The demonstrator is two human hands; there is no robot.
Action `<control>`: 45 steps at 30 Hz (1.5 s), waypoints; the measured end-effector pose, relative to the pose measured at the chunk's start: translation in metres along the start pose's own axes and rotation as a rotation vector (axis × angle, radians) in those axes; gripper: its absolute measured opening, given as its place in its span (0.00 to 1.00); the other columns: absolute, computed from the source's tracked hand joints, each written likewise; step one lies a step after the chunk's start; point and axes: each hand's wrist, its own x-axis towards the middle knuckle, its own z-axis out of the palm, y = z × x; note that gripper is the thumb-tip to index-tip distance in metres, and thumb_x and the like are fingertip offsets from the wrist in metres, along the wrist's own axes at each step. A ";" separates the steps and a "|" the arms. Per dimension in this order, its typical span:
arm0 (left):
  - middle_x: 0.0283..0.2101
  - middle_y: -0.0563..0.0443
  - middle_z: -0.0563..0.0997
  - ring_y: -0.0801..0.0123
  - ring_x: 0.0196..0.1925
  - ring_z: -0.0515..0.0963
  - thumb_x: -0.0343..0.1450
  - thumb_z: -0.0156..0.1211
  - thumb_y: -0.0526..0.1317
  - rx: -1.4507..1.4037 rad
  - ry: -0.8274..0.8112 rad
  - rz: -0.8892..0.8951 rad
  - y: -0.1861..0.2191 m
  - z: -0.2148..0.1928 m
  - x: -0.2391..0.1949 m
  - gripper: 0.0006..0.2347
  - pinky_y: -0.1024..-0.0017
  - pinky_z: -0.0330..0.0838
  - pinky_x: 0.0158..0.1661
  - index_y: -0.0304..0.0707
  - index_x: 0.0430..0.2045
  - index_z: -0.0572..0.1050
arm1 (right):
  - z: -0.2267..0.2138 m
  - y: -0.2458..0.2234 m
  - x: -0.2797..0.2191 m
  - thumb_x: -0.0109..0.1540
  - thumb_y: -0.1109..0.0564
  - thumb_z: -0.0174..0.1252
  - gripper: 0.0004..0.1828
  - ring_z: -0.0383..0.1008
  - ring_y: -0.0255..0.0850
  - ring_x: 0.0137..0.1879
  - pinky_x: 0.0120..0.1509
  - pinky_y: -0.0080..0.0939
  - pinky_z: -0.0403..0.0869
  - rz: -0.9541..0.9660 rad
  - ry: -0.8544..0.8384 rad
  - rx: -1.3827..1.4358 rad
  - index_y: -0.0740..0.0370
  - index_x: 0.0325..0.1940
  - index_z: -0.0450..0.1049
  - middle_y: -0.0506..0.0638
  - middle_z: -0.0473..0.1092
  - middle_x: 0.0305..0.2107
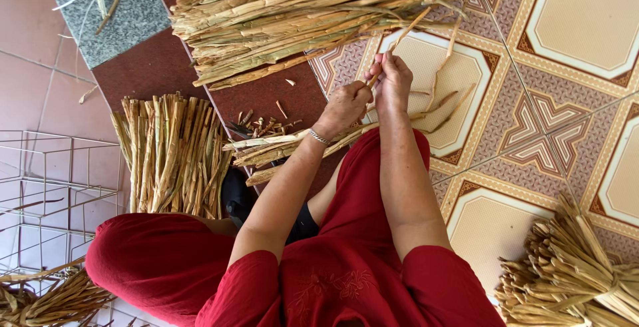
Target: The person sits on the floor and processes dried plant stalks by hand. They repeatedly pull apart the stalks, separating the fibrous material, and place the processed pieces into a pile on the floor.
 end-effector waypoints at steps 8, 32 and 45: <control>0.15 0.53 0.75 0.76 0.16 0.75 0.76 0.48 0.41 -0.117 -0.157 -0.051 0.014 -0.014 -0.045 0.13 0.75 0.73 0.21 0.32 0.28 0.77 | -0.020 0.002 0.021 0.68 0.56 0.57 0.12 0.69 0.38 0.22 0.32 0.47 0.78 -0.089 0.204 0.070 0.66 0.33 0.74 0.50 0.73 0.20; 0.18 0.55 0.73 0.78 0.20 0.70 0.78 0.44 0.46 -0.300 -0.312 -0.124 0.000 -0.048 -0.165 0.15 0.78 0.68 0.25 0.34 0.30 0.74 | -0.068 -0.010 0.057 0.67 0.57 0.57 0.13 0.68 0.38 0.20 0.35 0.47 0.81 -0.091 0.412 0.225 0.67 0.32 0.77 0.48 0.67 0.14; 0.17 0.53 0.74 0.76 0.19 0.70 0.79 0.48 0.43 -0.443 -0.179 -0.245 -0.047 -0.067 -0.189 0.14 0.76 0.65 0.23 0.32 0.29 0.75 | -0.031 -0.035 0.038 0.68 0.47 0.57 0.16 0.76 0.42 0.30 0.46 0.51 0.81 -0.010 0.018 0.254 0.64 0.40 0.77 0.53 0.75 0.26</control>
